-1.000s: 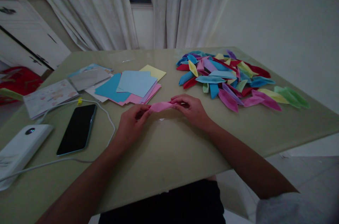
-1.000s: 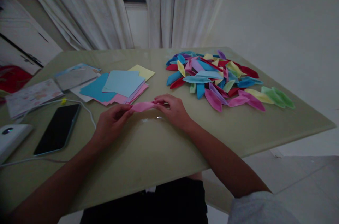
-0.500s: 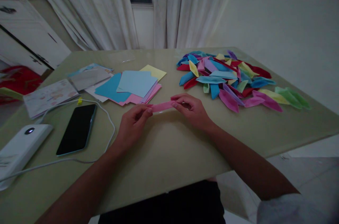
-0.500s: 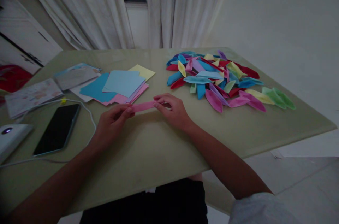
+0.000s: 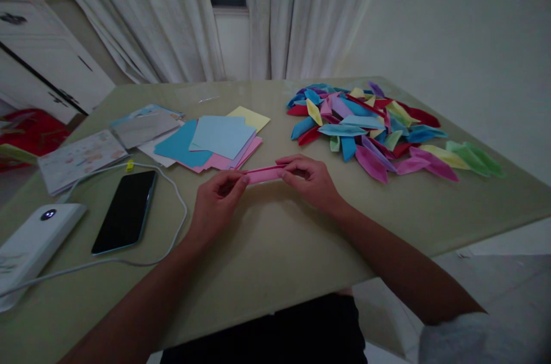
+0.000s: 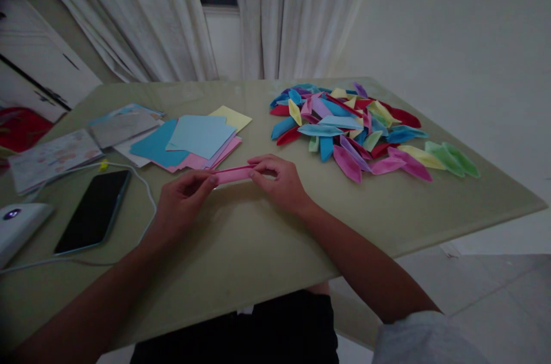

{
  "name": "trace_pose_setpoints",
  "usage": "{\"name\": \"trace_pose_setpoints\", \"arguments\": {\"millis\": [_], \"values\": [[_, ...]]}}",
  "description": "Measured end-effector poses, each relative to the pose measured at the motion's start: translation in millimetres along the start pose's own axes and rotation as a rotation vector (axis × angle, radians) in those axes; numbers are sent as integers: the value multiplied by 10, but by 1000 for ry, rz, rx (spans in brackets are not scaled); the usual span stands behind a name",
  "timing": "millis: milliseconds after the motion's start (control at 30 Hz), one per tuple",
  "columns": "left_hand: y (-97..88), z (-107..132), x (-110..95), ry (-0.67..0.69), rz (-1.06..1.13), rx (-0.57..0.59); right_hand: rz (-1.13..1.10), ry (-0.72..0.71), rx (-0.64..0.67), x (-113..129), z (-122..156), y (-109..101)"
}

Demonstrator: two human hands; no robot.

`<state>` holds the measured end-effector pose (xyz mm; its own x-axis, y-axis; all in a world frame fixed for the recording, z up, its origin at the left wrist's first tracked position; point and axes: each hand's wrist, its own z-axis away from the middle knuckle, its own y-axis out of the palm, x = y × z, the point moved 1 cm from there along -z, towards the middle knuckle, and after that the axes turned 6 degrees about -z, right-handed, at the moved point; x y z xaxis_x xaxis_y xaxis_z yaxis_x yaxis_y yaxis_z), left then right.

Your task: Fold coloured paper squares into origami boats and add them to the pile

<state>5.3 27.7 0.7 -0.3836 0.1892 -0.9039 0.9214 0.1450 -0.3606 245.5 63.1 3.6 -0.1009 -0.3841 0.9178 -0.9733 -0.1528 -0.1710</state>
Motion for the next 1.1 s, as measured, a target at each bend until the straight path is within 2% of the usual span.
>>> {"name": "trace_pose_setpoints", "arguments": {"millis": [233,467,600,767,933,1100], "values": [[21,18,50,-2,11,55,82,28,-18,0,28,43],[-31,-32,150,180,-125,133,199,-4,35,-3,20,11],[-63,-66,150,296,-195,134,262,-82,110,-6,9,-25],[-91,-82,119,382,-311,81,347,-275,203,-34,6,-61],[-89,-65,91,354,-329,95,393,-286,249,-56,-7,-55],[-88,-48,119,198,-288,116,399,-275,257,-49,-12,-58]]}}
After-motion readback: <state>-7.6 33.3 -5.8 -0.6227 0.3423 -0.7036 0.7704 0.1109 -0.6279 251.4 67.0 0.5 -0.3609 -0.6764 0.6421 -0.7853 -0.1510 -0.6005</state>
